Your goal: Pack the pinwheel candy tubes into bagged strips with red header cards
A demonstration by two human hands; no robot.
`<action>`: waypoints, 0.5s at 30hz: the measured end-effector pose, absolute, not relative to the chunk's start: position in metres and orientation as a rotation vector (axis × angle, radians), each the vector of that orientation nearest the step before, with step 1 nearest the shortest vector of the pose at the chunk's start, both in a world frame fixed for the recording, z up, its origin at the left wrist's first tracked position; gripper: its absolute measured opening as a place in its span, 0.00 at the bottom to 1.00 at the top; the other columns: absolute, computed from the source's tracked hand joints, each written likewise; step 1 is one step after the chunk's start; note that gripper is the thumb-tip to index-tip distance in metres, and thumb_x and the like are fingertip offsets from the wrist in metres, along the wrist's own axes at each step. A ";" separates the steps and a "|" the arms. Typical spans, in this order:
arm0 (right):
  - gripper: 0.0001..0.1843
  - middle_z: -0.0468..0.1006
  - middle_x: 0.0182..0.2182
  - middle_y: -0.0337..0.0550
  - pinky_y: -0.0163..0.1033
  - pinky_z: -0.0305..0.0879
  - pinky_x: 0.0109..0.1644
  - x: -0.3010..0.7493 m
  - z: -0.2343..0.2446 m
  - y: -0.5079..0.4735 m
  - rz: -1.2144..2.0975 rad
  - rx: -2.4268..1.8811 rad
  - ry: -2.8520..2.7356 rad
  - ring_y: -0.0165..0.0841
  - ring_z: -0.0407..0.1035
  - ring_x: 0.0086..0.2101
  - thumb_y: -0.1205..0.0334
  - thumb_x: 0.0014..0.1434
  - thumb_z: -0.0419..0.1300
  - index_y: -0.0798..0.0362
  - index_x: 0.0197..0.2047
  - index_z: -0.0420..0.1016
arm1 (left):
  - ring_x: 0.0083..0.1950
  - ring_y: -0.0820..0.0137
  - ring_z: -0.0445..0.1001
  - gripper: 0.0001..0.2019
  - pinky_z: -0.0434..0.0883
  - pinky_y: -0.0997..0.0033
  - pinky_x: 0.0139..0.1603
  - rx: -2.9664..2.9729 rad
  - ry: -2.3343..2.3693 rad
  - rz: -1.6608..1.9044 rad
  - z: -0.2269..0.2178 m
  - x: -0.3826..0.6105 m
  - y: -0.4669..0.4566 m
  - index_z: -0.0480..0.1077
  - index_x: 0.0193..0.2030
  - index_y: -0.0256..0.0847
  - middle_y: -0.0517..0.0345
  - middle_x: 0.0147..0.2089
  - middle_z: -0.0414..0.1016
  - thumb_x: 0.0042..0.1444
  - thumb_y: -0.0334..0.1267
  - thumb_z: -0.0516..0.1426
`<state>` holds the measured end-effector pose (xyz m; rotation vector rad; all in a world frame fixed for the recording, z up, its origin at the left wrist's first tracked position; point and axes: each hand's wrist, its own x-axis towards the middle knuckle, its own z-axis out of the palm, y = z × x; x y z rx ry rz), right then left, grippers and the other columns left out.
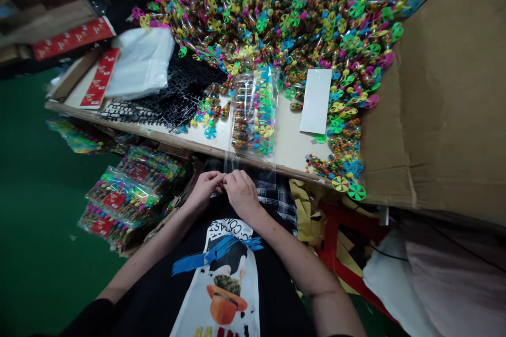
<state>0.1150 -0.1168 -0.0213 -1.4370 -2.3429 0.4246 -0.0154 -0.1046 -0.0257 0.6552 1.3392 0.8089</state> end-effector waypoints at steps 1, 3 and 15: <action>0.07 0.70 0.30 0.45 0.40 0.62 0.38 0.114 -0.020 -0.119 0.437 -1.428 -2.337 0.37 0.62 0.34 0.67 0.62 0.54 0.52 0.31 0.67 | 0.18 0.80 0.60 0.20 0.58 0.80 0.20 0.669 1.344 0.811 -0.027 -0.015 -0.104 0.64 0.15 0.36 0.64 0.16 0.63 0.34 0.51 0.65; 0.07 0.70 0.30 0.45 0.40 0.62 0.38 0.114 -0.016 -0.123 0.487 -1.374 -2.326 0.36 0.63 0.34 0.67 0.62 0.53 0.53 0.31 0.67 | 0.18 0.80 0.59 0.18 0.58 0.79 0.20 0.709 1.380 0.836 -0.030 -0.016 -0.103 0.65 0.16 0.37 0.64 0.16 0.64 0.36 0.50 0.64; 0.16 0.64 0.16 0.44 0.43 0.60 0.24 0.356 -0.071 -0.262 0.234 -2.695 -1.294 0.39 0.63 0.20 0.54 0.54 0.50 0.47 0.17 0.57 | 0.19 0.76 0.61 0.20 0.59 0.76 0.20 0.976 1.455 0.649 -0.047 -0.048 -0.110 0.66 0.19 0.38 0.62 0.17 0.64 0.43 0.55 0.58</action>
